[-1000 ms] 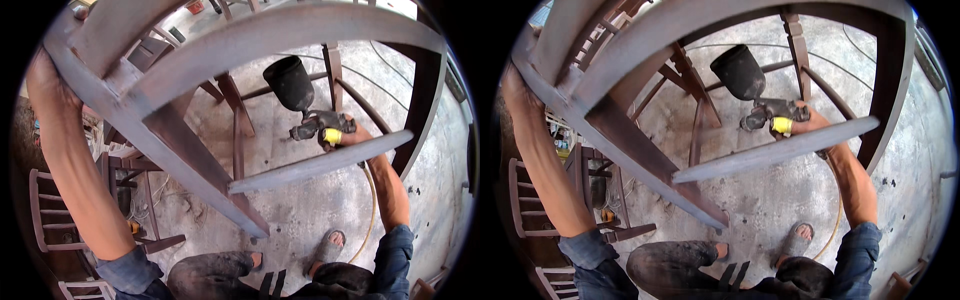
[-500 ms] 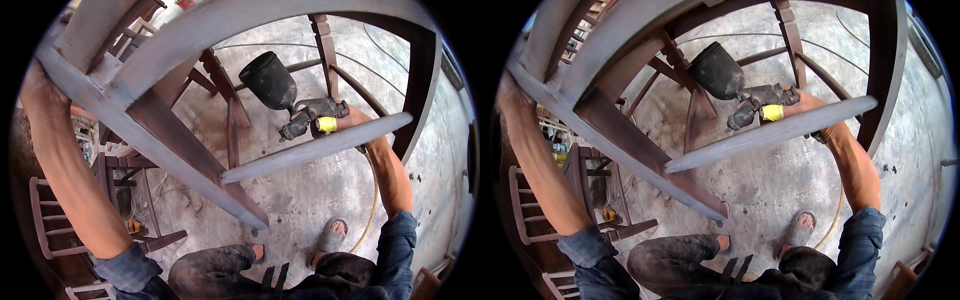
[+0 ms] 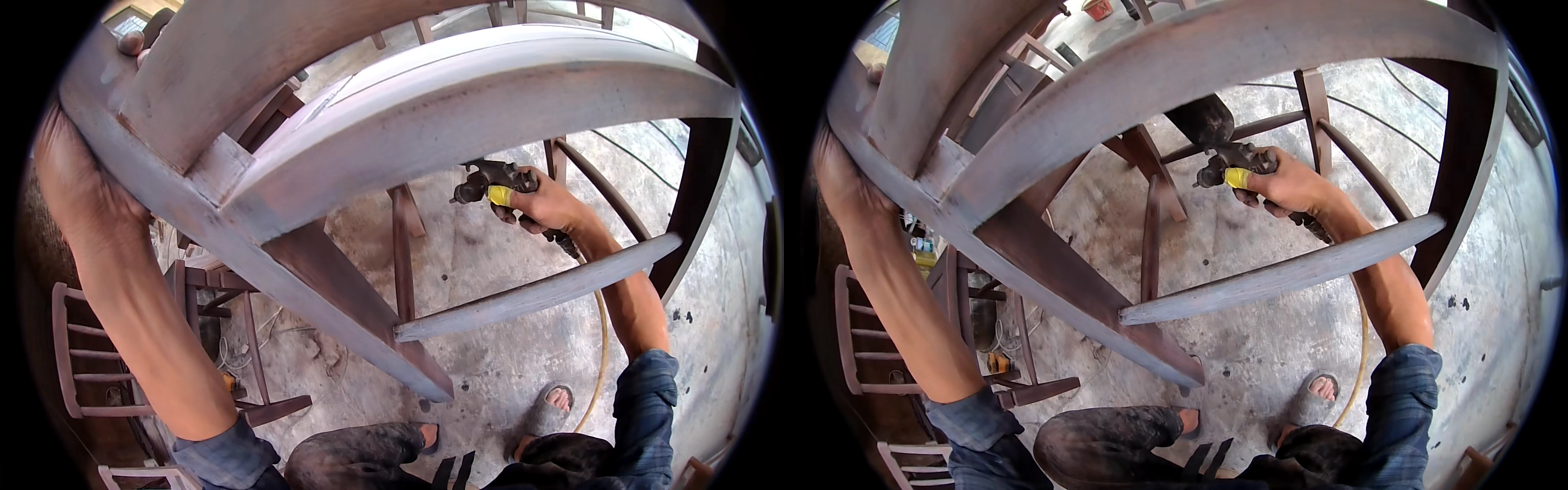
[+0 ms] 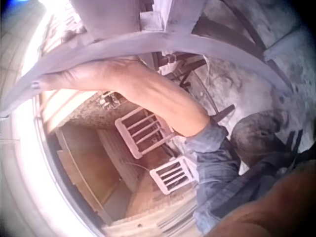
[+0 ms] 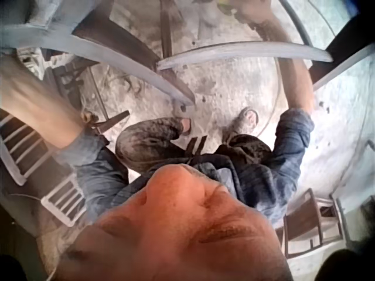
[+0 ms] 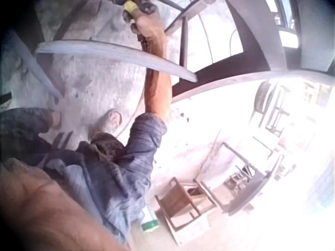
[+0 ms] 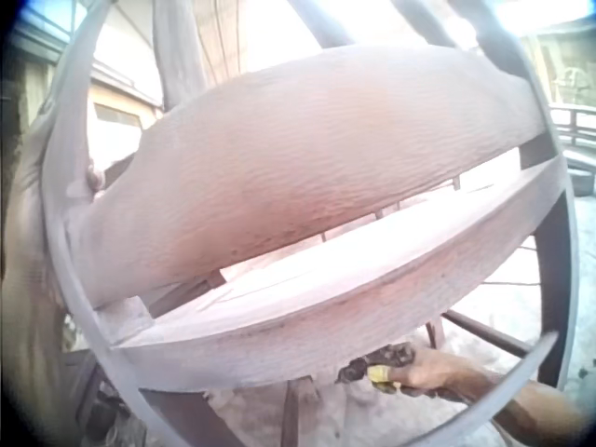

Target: The person uses a spray gun to apply dark paint to a wooden chair. They rotate the chair to cover the legs, seat, and backrest, then set it upright and continue spraying the back and seat surfaces.

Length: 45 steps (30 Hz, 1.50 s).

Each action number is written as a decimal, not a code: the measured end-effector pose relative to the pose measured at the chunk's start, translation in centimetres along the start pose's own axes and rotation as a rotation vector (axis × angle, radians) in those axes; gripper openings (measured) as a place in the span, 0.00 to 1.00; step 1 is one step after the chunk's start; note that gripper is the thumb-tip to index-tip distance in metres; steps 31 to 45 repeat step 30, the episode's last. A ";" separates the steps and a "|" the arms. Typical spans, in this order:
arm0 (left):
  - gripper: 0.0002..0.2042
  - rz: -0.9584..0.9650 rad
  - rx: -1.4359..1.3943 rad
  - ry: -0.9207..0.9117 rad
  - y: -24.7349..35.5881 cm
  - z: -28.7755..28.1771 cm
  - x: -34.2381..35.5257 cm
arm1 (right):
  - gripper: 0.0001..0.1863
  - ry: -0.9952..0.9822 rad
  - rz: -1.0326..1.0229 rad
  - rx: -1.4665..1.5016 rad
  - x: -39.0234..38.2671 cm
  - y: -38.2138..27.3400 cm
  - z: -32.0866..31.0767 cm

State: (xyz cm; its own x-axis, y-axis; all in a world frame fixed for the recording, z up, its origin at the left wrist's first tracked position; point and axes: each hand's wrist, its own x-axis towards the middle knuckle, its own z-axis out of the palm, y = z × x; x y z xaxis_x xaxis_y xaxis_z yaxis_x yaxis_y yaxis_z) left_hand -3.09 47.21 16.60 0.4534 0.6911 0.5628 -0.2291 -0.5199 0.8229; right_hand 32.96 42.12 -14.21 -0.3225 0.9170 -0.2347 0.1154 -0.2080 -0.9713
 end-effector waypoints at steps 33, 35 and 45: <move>0.25 0.066 0.462 0.664 -0.6 3.7 2.7 | 0.24 0.133 -0.512 -0.228 -4.0 5.2 2.1; 0.25 0.066 0.462 0.664 -0.6 3.7 2.7 | 0.24 0.133 -0.512 -0.228 -4.0 5.2 2.1; 0.25 0.066 0.462 0.664 -0.6 3.7 2.7 | 0.24 0.133 -0.512 -0.228 -4.0 5.2 2.1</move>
